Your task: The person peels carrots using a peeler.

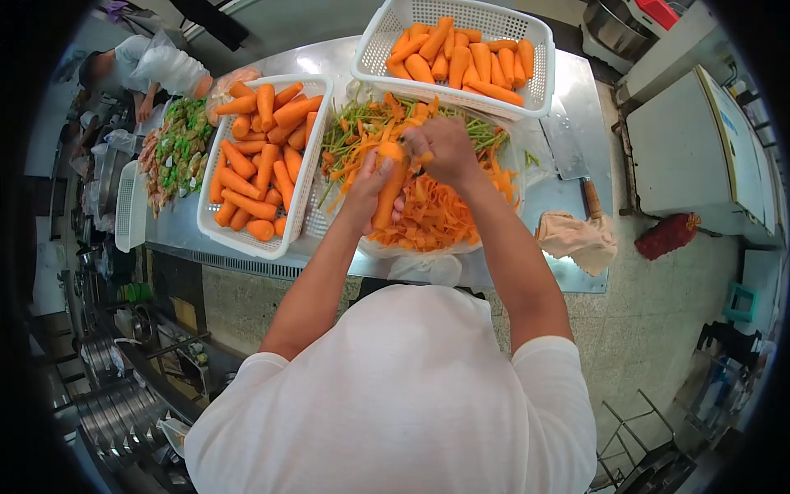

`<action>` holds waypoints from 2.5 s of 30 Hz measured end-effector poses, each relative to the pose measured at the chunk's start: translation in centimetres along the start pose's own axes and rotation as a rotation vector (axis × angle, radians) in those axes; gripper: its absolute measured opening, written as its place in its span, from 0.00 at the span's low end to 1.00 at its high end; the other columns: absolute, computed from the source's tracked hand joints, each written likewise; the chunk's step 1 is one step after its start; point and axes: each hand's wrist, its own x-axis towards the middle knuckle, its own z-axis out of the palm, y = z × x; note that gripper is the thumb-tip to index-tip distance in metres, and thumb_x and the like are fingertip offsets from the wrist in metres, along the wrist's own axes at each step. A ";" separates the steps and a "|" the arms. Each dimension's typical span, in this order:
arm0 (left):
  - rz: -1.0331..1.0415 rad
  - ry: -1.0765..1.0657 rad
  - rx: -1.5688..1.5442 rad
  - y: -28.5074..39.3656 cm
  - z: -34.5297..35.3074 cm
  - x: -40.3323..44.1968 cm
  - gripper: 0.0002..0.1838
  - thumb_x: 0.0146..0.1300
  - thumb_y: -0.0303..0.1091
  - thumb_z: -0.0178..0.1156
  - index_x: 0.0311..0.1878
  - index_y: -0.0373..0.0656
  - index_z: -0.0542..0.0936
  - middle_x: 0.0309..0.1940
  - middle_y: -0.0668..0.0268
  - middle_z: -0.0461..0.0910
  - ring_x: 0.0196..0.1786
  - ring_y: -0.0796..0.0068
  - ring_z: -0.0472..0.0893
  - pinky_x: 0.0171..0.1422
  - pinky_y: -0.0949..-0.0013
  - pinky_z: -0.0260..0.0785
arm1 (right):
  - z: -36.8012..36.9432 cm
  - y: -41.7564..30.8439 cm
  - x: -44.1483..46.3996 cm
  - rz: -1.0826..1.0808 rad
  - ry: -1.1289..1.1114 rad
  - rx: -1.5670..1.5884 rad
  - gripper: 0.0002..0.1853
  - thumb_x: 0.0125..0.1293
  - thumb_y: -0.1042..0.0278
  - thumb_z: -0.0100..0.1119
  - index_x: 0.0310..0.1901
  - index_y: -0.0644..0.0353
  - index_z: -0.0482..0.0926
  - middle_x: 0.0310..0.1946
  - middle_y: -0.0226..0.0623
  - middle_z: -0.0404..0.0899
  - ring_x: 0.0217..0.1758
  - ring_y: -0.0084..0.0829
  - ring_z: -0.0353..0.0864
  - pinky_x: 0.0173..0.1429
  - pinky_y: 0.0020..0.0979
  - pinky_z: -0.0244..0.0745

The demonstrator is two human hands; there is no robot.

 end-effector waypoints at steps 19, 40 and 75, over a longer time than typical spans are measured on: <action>0.104 0.059 -0.006 0.3 0.6 0.4 0.24 0.76 0.56 0.54 0.63 0.50 0.67 0.38 0.61 0.79 0.24 0.75 0.79 0.21 0.73 0.73 | -1.4 1.3 1.3 0.192 -0.003 -0.172 0.26 0.78 0.48 0.47 0.25 0.54 0.81 0.24 0.38 0.79 0.35 0.44 0.79 0.49 0.46 0.64; -0.074 -0.017 -0.183 -0.7 -0.1 1.1 0.20 0.77 0.54 0.54 0.60 0.52 0.68 0.37 0.61 0.78 0.22 0.76 0.78 0.19 0.73 0.71 | -0.9 0.8 0.2 0.021 -0.038 0.054 0.25 0.77 0.53 0.50 0.24 0.59 0.81 0.20 0.41 0.77 0.30 0.46 0.76 0.46 0.45 0.64; -0.011 -0.039 -0.037 0.4 -0.6 -0.4 0.29 0.78 0.63 0.45 0.54 0.43 0.75 0.35 0.62 0.80 0.21 0.72 0.79 0.17 0.71 0.71 | -2.6 -0.1 1.4 0.064 -0.014 -0.174 0.28 0.77 0.49 0.48 0.20 0.55 0.81 0.22 0.37 0.81 0.32 0.44 0.80 0.49 0.46 0.67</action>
